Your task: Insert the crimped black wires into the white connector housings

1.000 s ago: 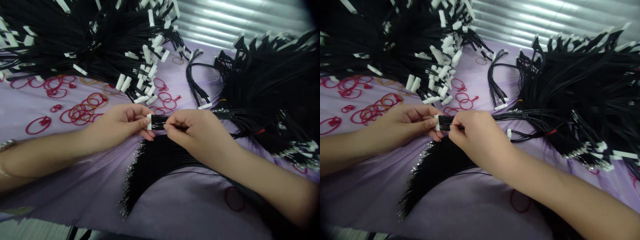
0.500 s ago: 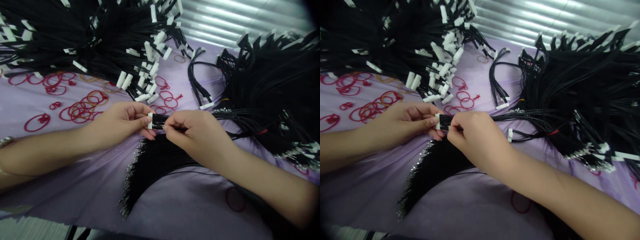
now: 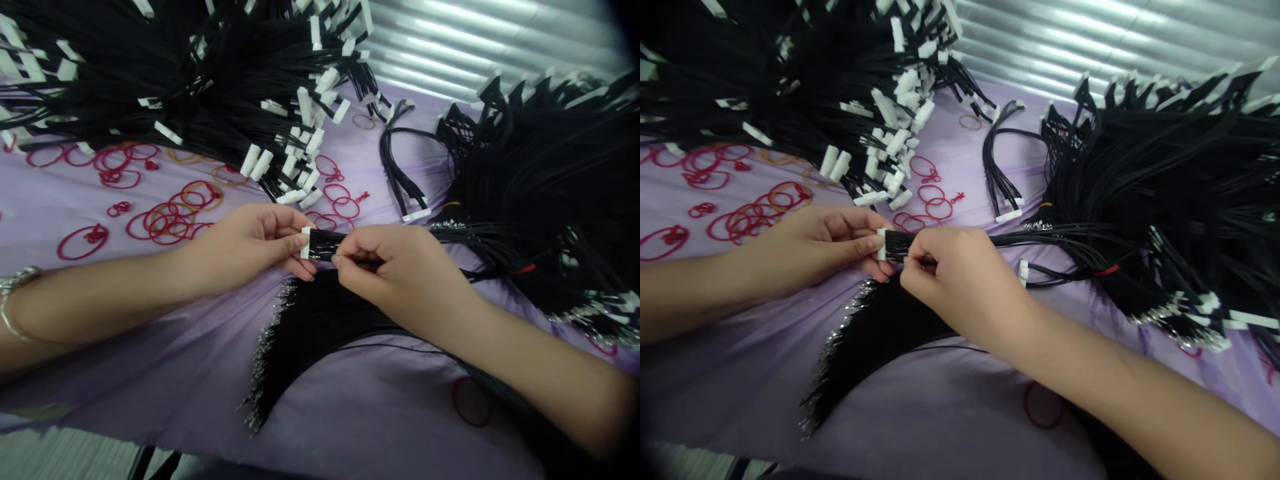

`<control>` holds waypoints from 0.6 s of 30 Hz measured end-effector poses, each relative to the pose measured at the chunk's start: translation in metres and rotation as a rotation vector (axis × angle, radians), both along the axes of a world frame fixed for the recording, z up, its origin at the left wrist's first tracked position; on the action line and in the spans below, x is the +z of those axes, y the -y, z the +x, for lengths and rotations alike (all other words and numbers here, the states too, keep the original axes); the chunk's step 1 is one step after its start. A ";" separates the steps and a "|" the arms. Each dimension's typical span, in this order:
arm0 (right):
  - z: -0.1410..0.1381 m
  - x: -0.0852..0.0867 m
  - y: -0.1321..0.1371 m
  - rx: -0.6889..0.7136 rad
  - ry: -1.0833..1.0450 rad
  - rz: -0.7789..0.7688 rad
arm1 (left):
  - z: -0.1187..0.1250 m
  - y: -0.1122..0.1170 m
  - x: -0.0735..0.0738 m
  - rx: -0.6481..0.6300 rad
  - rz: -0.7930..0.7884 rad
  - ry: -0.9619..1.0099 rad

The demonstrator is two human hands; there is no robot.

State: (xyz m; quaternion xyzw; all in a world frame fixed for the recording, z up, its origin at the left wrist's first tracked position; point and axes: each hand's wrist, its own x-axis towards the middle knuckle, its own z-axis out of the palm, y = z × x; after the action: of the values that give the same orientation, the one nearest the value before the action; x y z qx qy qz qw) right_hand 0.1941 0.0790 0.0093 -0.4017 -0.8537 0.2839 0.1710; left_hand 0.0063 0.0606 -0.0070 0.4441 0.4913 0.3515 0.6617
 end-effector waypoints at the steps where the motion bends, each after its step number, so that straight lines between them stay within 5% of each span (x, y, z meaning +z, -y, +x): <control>1: 0.000 0.000 0.000 -0.004 -0.003 -0.006 | 0.000 0.000 0.000 0.001 -0.001 0.001; 18: 0.001 0.004 -0.009 -0.001 0.002 -0.196 | -0.003 -0.001 0.000 -0.085 -0.010 -0.018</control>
State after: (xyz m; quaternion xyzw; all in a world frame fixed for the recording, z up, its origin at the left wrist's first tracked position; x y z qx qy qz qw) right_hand 0.1951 0.0877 0.0131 -0.4173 -0.8218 0.3656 0.1301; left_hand 0.0031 0.0619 -0.0068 0.4644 0.4795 0.3168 0.6739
